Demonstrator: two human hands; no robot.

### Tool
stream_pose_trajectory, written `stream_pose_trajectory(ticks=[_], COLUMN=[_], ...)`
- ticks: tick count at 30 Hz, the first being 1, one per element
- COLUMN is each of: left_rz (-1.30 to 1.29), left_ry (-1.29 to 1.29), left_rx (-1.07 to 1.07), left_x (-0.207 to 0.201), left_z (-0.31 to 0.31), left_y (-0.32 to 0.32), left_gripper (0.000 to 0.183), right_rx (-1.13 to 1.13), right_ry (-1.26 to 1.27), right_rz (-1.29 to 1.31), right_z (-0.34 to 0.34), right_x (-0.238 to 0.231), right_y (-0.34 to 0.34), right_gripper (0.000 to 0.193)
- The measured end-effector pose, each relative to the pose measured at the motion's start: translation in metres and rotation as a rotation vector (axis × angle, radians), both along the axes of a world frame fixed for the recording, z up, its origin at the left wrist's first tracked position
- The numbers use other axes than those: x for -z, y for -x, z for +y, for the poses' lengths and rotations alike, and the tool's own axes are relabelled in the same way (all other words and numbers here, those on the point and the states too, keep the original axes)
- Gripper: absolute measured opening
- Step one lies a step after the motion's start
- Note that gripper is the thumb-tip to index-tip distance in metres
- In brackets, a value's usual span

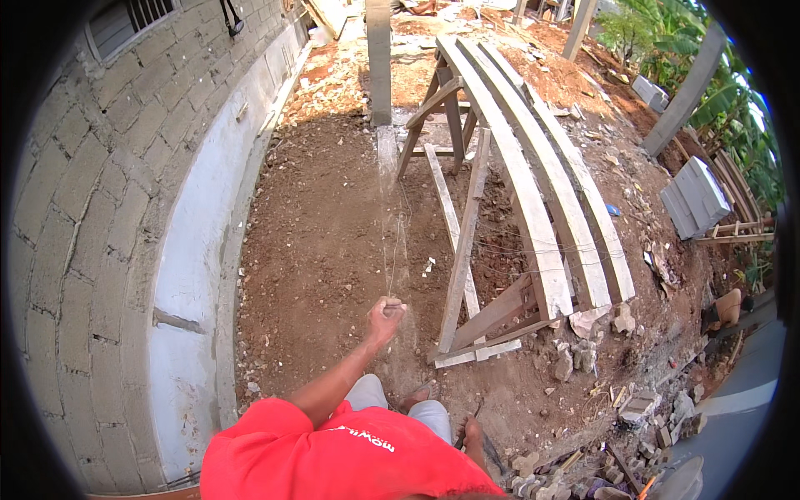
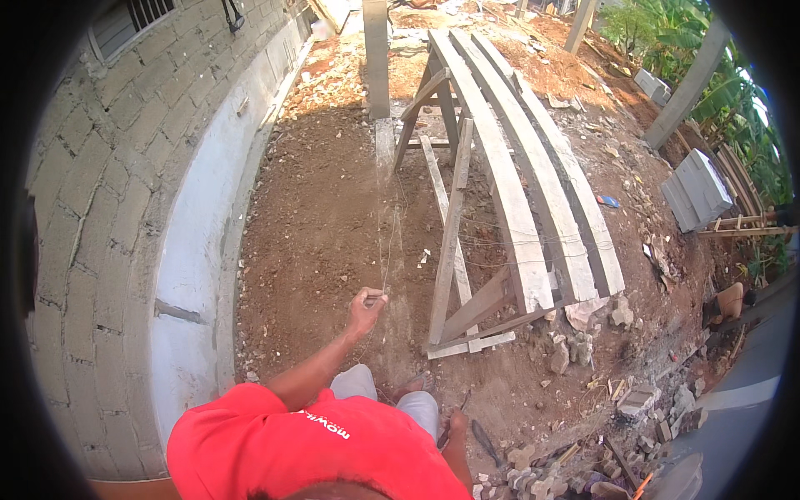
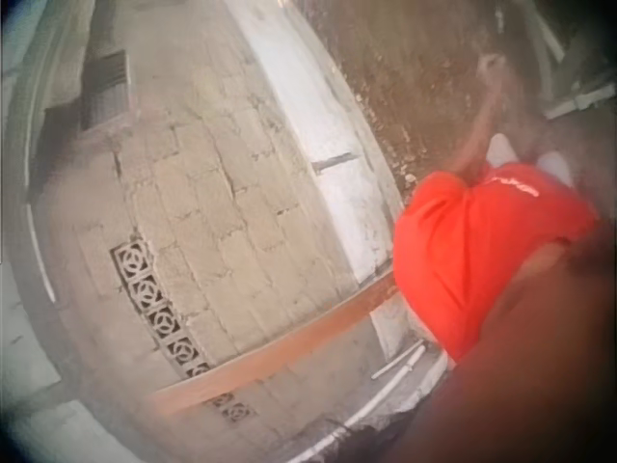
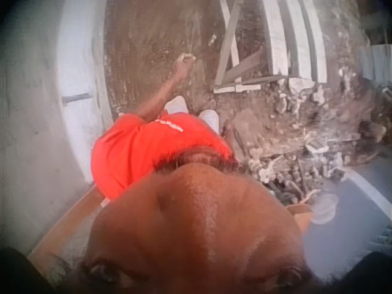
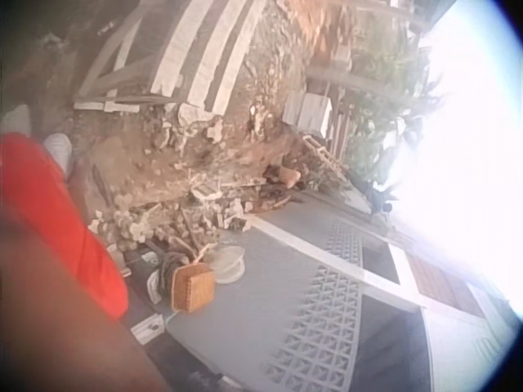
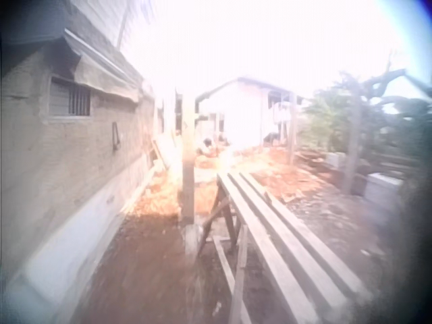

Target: The person assembles a wooden frame using planks and metal rods. They position the planks, insert rods, and secure them with pliers. The person works on a construction site with visible debris and other workers in the background.

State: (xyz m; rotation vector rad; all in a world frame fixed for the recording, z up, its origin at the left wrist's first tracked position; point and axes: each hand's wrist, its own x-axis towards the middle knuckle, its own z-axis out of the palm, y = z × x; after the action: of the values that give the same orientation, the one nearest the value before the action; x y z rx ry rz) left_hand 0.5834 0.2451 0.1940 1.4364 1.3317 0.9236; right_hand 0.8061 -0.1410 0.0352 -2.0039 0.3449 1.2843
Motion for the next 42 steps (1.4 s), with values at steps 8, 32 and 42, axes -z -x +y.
stream_pose_trajectory(ticks=[8, 32, 42], left_rz=[-0.209, -0.291, -0.375], left_ry=[-0.645, -0.643, -0.597], left_rx=[0.378, 0.314, 0.150], left_x=[-0.204, -0.184, -0.169], left_z=[-0.011, -0.024, -0.036], left_y=[-0.226, -0.268, -0.297], left_gripper=[0.078, 0.080, 0.080], right_rx=[0.278, 0.778, 0.137], right_ry=[-0.080, -0.868, -0.659], right_rz=[-0.045, -0.907, -1.126], right_z=[-0.006, 0.170, 0.245], right_x=[0.004, -0.317, -0.433], right_y=[-0.102, -0.298, -0.374], right_gripper=[0.031, 0.037, 0.043])
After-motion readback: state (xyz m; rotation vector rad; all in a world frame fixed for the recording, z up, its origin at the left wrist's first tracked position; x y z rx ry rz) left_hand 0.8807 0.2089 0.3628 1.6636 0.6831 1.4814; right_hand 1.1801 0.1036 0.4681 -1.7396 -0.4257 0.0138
